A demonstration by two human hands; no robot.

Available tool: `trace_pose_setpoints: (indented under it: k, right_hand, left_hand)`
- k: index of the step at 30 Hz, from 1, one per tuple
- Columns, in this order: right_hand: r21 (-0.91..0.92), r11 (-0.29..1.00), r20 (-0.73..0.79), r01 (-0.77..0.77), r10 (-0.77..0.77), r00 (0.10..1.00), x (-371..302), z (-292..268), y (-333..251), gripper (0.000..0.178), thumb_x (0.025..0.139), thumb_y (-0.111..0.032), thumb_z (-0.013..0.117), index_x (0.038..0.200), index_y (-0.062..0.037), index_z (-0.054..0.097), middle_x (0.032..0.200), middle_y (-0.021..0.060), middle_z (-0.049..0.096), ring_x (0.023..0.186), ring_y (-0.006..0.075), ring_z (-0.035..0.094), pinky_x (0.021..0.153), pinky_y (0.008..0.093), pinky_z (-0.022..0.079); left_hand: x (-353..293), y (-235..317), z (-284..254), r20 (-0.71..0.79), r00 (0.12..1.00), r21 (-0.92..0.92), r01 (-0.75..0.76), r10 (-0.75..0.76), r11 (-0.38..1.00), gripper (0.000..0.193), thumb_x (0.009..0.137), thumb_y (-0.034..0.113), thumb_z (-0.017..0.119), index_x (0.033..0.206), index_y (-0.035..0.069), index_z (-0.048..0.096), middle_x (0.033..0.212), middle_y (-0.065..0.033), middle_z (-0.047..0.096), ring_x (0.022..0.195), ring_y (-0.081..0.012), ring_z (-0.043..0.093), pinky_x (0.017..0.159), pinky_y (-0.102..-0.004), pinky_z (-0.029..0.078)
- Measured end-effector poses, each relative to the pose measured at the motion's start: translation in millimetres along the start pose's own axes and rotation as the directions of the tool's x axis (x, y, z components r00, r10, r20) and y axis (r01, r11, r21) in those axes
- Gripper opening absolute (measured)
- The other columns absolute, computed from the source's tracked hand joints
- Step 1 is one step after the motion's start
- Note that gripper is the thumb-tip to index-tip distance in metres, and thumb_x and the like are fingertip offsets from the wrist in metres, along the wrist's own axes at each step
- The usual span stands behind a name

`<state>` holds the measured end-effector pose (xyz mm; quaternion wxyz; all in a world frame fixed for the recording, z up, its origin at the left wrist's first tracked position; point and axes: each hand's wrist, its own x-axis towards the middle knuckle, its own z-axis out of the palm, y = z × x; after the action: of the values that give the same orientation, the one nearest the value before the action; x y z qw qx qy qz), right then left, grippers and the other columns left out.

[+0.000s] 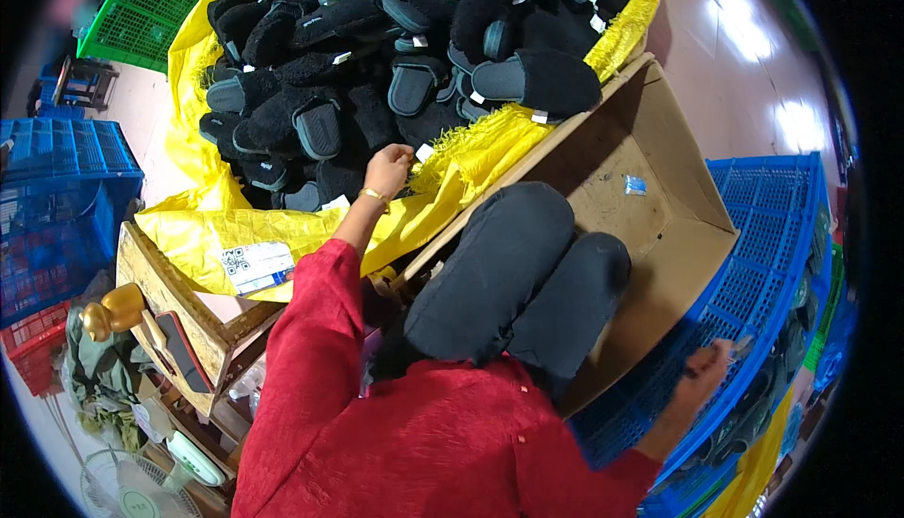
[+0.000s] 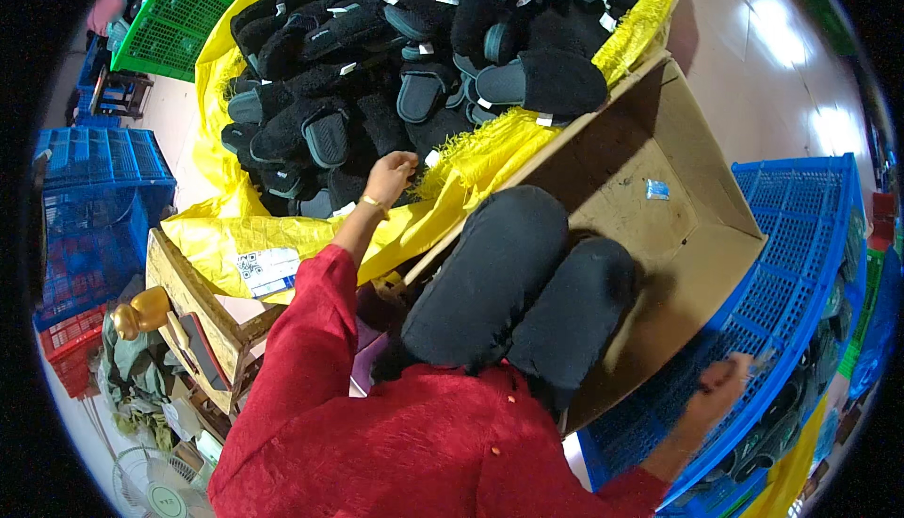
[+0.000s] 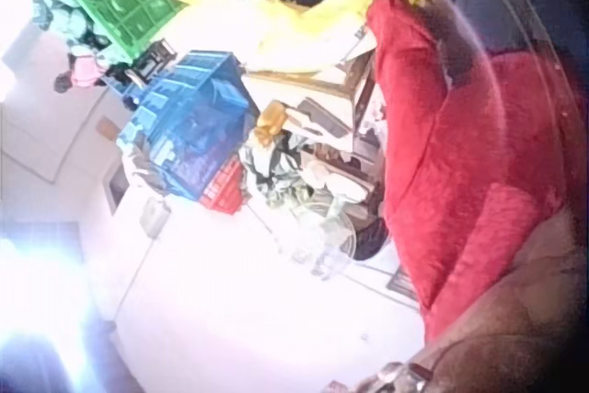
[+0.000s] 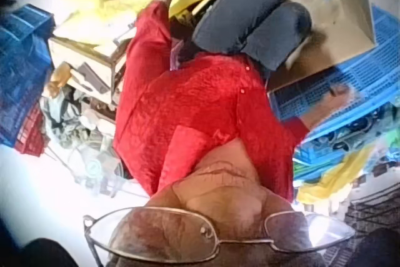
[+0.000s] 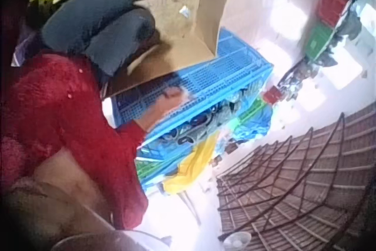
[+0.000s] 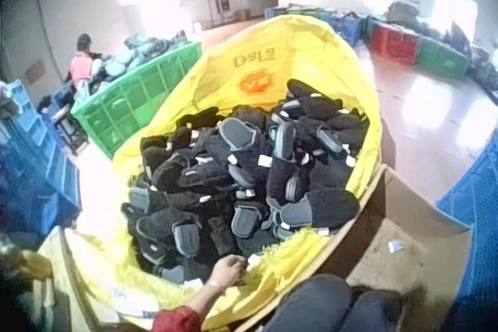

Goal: The person sits on the floor and repeatedly picks up black slippers from a yellow sack, trims loose threads and fabric edges with scissors, and places the finished slippers into a blue crate. The process is repeated for multiple slippers.

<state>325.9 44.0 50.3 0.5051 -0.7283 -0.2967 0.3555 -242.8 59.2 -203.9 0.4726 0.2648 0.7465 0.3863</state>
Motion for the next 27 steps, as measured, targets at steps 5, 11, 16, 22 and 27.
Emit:
trace_pose_setpoints:
  k: [5, 11, 16, 22, 27]
  right_hand:
    - [-0.339, 0.941, 0.134, -0.016, 0.065, 0.989, -79, 113, 35, 0.027, 0.101, -0.027, 0.048, 0.085, -0.0068, 0.056, 0.056, -0.0008, 0.045, 0.047, 0.0066, 0.042, 0.044, 0.0208, 0.03]
    - [-0.322, 0.944, 0.208, 0.065, 0.004, 0.978, -99, 142, 46, 0.022, 0.101, -0.023, 0.05, 0.085, -0.0077, 0.055, 0.067, -0.0026, 0.046, 0.051, 0.0047, 0.04, 0.046, 0.0204, 0.03]
    - [-0.35, 0.936, 0.083, 0.047, -0.019, 0.996, -102, 149, 55, 0.024, 0.1, -0.025, 0.052, 0.082, -0.0093, 0.053, 0.068, -0.0059, 0.04, 0.055, 0.0031, 0.033, 0.049, 0.0205, 0.025]
    - [-0.369, 0.927, 0.006, 0.073, -0.076, 0.997, -102, 139, 65, 0.019, 0.101, -0.022, 0.05, 0.09, -0.0061, 0.055, 0.072, -0.0063, 0.042, 0.06, 0.003, 0.034, 0.052, 0.0202, 0.027]
    - [-0.344, 0.896, 0.144, 0.28, -0.244, 0.959, -98, 138, 75, 0.023, 0.103, -0.018, 0.047, 0.1, 0.0035, 0.056, 0.081, 0.0018, 0.05, 0.071, 0.0113, 0.044, 0.063, 0.0251, 0.037]
  left_hand:
    - [18, -48, 81, 0.054, 0.933, 0.223, -0.359, 0.356, 0.906, 0.034, 0.094, 0.019, 0.046, 0.114, -0.003, 0.063, 0.119, -0.0261, 0.06, 0.111, -0.037, 0.057, 0.097, -0.0391, 0.044]
    - [26, -126, 113, 0.343, 0.939, -0.165, 0.077, -0.016, 0.983, 0.034, 0.092, 0.027, 0.05, 0.108, 0.0, 0.065, 0.104, -0.0222, 0.067, 0.095, -0.0415, 0.062, 0.082, -0.0398, 0.048]
    - [21, -62, 109, 0.213, 0.977, 0.417, -0.067, -0.026, 0.906, 0.032, 0.09, 0.025, 0.051, 0.107, 0.003, 0.066, 0.106, -0.0218, 0.067, 0.096, -0.0368, 0.065, 0.084, -0.041, 0.05]
    - [8, -16, 94, 0.034, 0.967, 0.927, -0.125, 0.251, 0.353, 0.018, 0.083, 0.017, 0.055, 0.098, 0.012, 0.065, 0.102, -0.0057, 0.061, 0.105, -0.0239, 0.054, 0.077, -0.0365, 0.046]
    - [34, -74, 53, 0.188, 0.98, 0.932, -0.155, -0.071, 0.329, 0.029, 0.077, 0.022, 0.062, 0.104, 0.014, 0.068, 0.112, -0.0067, 0.066, 0.109, -0.0284, 0.055, 0.09, -0.0385, 0.046]
